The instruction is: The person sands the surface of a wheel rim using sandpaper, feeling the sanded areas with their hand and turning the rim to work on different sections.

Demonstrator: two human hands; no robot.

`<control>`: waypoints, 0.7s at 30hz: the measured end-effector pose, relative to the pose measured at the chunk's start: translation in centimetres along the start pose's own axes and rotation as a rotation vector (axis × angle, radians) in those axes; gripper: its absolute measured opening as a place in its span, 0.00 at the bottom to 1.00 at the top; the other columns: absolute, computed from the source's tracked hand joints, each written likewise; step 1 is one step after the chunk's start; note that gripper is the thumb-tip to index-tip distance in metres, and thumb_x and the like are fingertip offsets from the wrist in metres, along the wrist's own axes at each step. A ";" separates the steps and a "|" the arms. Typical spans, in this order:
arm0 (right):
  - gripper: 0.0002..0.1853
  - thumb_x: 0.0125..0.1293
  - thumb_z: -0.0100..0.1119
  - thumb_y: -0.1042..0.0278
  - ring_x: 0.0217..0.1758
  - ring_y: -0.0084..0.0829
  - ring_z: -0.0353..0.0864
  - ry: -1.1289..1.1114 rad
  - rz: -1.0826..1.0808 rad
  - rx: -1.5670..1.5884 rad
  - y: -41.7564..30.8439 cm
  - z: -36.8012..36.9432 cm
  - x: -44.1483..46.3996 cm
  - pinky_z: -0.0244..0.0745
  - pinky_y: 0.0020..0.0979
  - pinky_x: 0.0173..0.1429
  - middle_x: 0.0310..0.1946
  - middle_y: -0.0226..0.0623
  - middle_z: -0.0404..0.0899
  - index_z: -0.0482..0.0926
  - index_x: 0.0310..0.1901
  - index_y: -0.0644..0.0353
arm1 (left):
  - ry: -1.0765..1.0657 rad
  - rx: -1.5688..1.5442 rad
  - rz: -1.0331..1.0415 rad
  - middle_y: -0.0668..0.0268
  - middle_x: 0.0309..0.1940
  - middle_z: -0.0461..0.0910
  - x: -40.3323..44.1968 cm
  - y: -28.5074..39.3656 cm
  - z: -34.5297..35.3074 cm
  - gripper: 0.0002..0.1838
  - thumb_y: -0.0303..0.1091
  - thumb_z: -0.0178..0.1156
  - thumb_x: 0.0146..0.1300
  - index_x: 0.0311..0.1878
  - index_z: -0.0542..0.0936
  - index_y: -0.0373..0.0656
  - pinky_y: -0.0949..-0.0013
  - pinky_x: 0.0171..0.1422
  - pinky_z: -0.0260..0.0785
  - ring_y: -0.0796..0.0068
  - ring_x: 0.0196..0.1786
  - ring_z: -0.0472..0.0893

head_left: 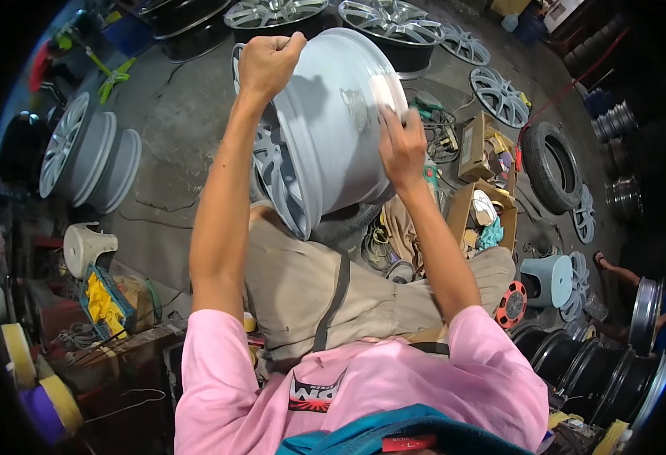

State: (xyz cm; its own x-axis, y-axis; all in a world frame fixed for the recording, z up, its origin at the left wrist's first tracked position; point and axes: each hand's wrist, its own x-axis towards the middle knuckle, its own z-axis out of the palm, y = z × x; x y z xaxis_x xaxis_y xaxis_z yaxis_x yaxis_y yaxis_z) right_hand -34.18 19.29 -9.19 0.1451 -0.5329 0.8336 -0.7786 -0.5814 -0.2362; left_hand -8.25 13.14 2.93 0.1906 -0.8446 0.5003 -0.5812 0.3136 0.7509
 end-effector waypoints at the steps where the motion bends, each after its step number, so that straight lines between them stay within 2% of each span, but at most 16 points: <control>1: 0.23 0.60 0.61 0.81 0.41 0.51 0.77 -0.027 -0.008 0.022 -0.3 -1.3 -1.2 0.76 0.48 0.48 0.37 0.47 0.72 0.84 0.58 0.61 | 0.020 -0.013 0.015 0.68 0.08 0.66 -0.4 0.4 0.3 0.29 0.52 0.62 0.64 0.13 0.73 0.40 0.65 0.27 0.61 0.75 0.15 0.67; 4: 0.19 0.63 0.65 0.80 0.40 0.49 0.78 -0.018 0.005 0.019 0.1 -1.6 -1.3 0.75 0.47 0.47 0.37 0.46 0.72 0.85 0.56 0.57 | 0.012 -0.007 0.030 0.68 0.08 0.64 -0.8 0.7 1.2 0.30 0.51 0.62 0.64 0.13 0.72 0.39 0.66 0.26 0.59 0.75 0.15 0.65; 8: 0.19 0.64 0.63 0.80 0.40 0.50 0.78 0.010 0.010 0.004 -0.3 0.7 2.1 0.75 0.48 0.47 0.37 0.46 0.73 0.85 0.57 0.58 | 0.003 0.014 0.004 0.70 0.08 0.64 0.0 0.2 0.8 0.30 0.52 0.62 0.64 0.12 0.72 0.40 0.65 0.26 0.59 0.76 0.15 0.65; 14: 0.18 0.64 0.63 0.80 0.40 0.52 0.78 -0.059 0.047 -0.005 0.0 -1.3 -2.7 0.77 0.47 0.46 0.36 0.47 0.72 0.84 0.56 0.60 | 0.041 -0.029 0.010 0.70 0.08 0.66 -0.9 1.7 1.0 0.29 0.50 0.62 0.64 0.13 0.73 0.39 0.66 0.26 0.59 0.78 0.15 0.66; 18: 0.18 0.64 0.65 0.80 0.39 0.49 0.79 0.047 0.058 0.026 -1.1 0.6 1.4 0.76 0.46 0.45 0.36 0.46 0.72 0.86 0.56 0.57 | -0.031 0.029 -0.028 0.70 0.09 0.67 -0.2 0.7 0.3 0.29 0.50 0.63 0.65 0.14 0.75 0.39 0.66 0.27 0.60 0.78 0.16 0.67; 21: 0.18 0.64 0.62 0.81 0.45 0.55 0.81 -0.005 0.094 0.047 -1.6 -1.6 -1.5 0.78 0.49 0.50 0.40 0.49 0.75 0.85 0.56 0.61 | 0.003 -0.010 -0.014 0.70 0.09 0.68 -0.6 0.7 0.3 0.28 0.50 0.62 0.65 0.13 0.75 0.39 0.65 0.27 0.61 0.76 0.15 0.67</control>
State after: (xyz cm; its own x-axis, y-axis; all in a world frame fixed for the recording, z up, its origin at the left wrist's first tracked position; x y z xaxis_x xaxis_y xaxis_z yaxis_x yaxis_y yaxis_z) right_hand -34.14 21.98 -9.24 0.0757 -0.5899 0.8039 -0.7596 -0.5564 -0.3368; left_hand -9.02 13.73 3.03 0.2014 -0.8476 0.4909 -0.5708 0.3058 0.7620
